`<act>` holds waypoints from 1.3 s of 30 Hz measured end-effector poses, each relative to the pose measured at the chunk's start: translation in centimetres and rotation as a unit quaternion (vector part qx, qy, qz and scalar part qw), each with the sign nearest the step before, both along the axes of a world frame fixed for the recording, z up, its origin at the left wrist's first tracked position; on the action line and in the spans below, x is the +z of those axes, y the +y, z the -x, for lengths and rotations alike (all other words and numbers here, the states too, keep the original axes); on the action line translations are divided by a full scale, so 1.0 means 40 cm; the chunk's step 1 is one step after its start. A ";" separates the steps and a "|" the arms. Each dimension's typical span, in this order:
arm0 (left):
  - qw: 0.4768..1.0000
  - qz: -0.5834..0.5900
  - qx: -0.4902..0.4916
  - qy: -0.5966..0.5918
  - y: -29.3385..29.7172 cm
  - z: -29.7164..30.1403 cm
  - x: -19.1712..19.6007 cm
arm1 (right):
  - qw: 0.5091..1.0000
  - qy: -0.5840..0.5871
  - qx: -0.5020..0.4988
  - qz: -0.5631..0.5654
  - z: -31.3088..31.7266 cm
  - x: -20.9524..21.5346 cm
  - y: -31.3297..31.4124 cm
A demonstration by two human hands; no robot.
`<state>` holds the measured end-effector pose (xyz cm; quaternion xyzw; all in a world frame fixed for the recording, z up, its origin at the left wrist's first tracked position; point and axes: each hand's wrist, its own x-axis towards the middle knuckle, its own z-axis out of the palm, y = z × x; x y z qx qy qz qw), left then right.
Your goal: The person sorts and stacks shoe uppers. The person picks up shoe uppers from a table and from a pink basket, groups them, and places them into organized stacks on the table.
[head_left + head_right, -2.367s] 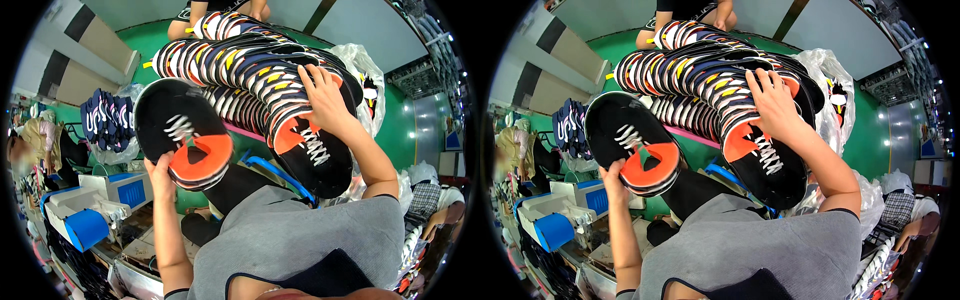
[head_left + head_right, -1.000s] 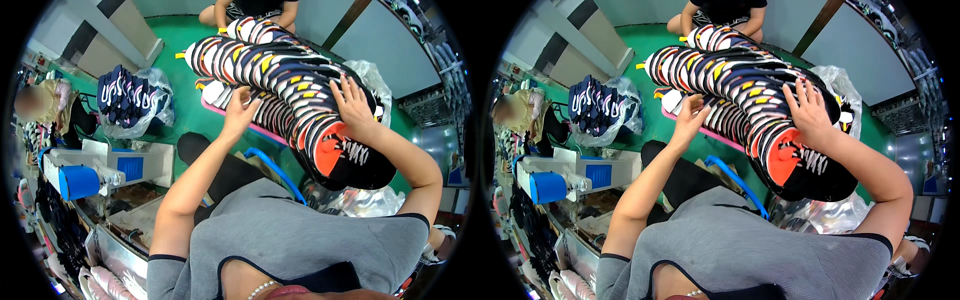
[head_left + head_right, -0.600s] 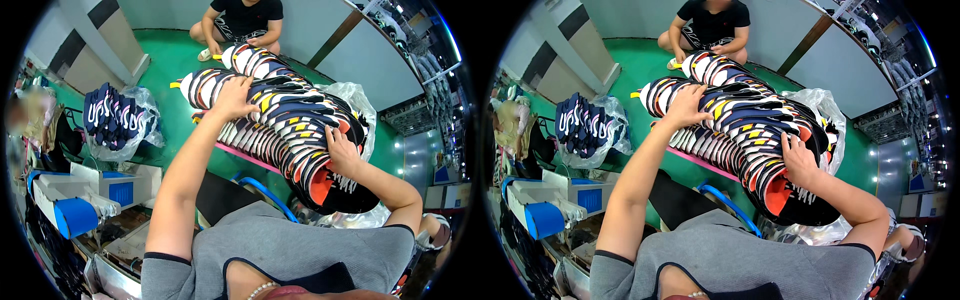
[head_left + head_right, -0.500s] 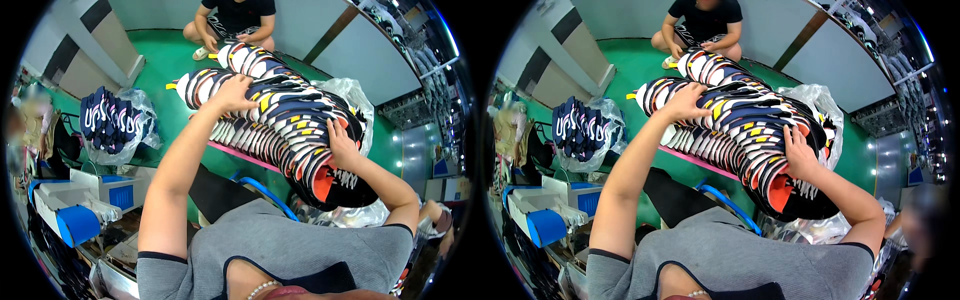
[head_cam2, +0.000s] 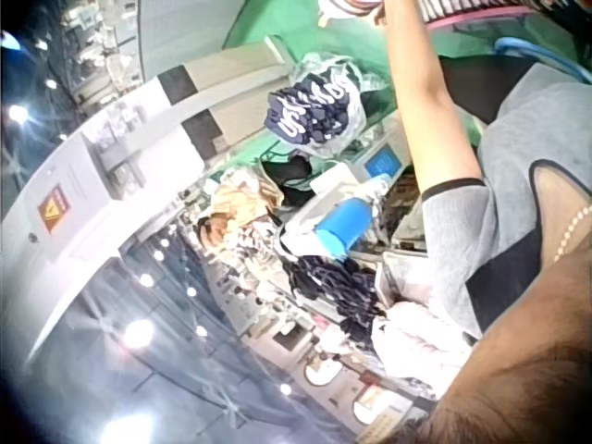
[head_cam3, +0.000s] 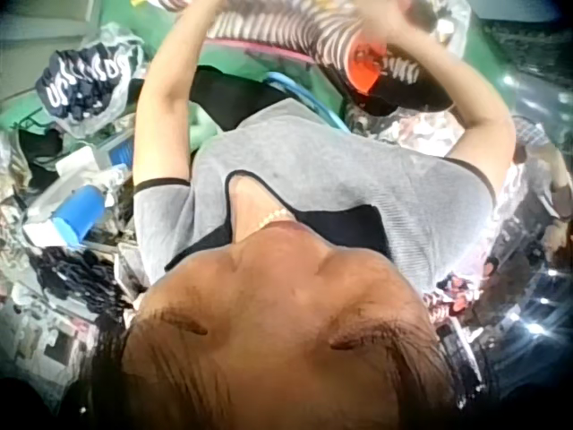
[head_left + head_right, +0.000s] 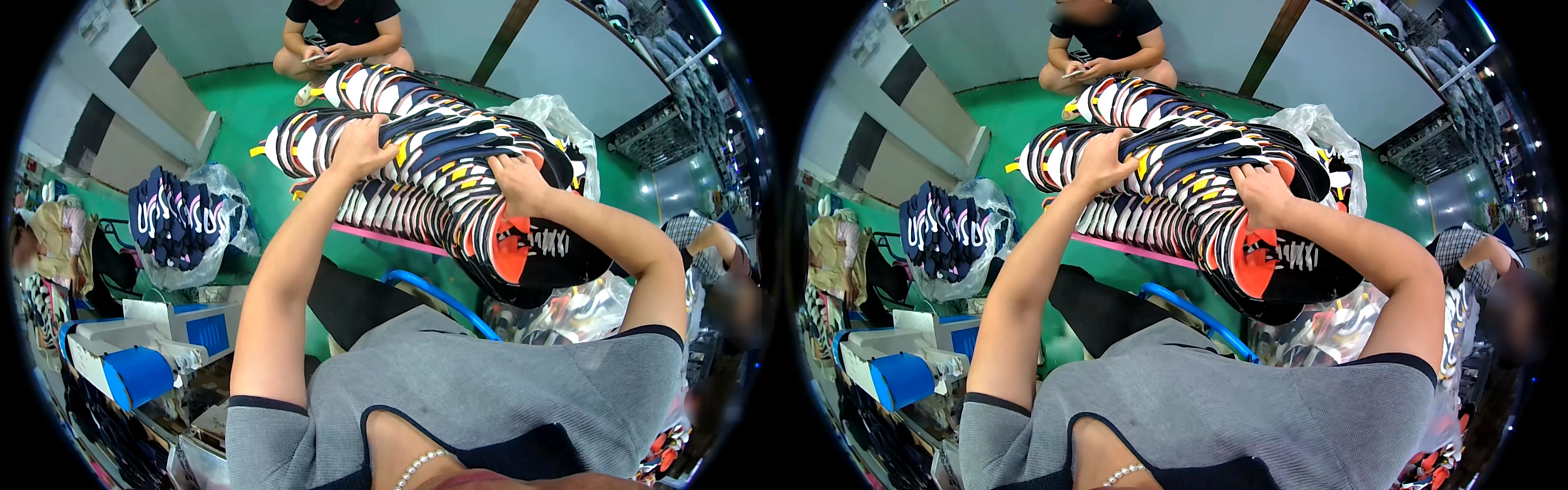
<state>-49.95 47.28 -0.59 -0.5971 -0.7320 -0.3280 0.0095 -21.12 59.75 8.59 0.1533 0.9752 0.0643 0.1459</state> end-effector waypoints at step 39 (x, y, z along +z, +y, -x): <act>0.712 0.465 0.147 -0.506 -1.196 -0.078 -0.405 | 0.573 -0.455 0.216 0.646 0.409 -0.328 -0.593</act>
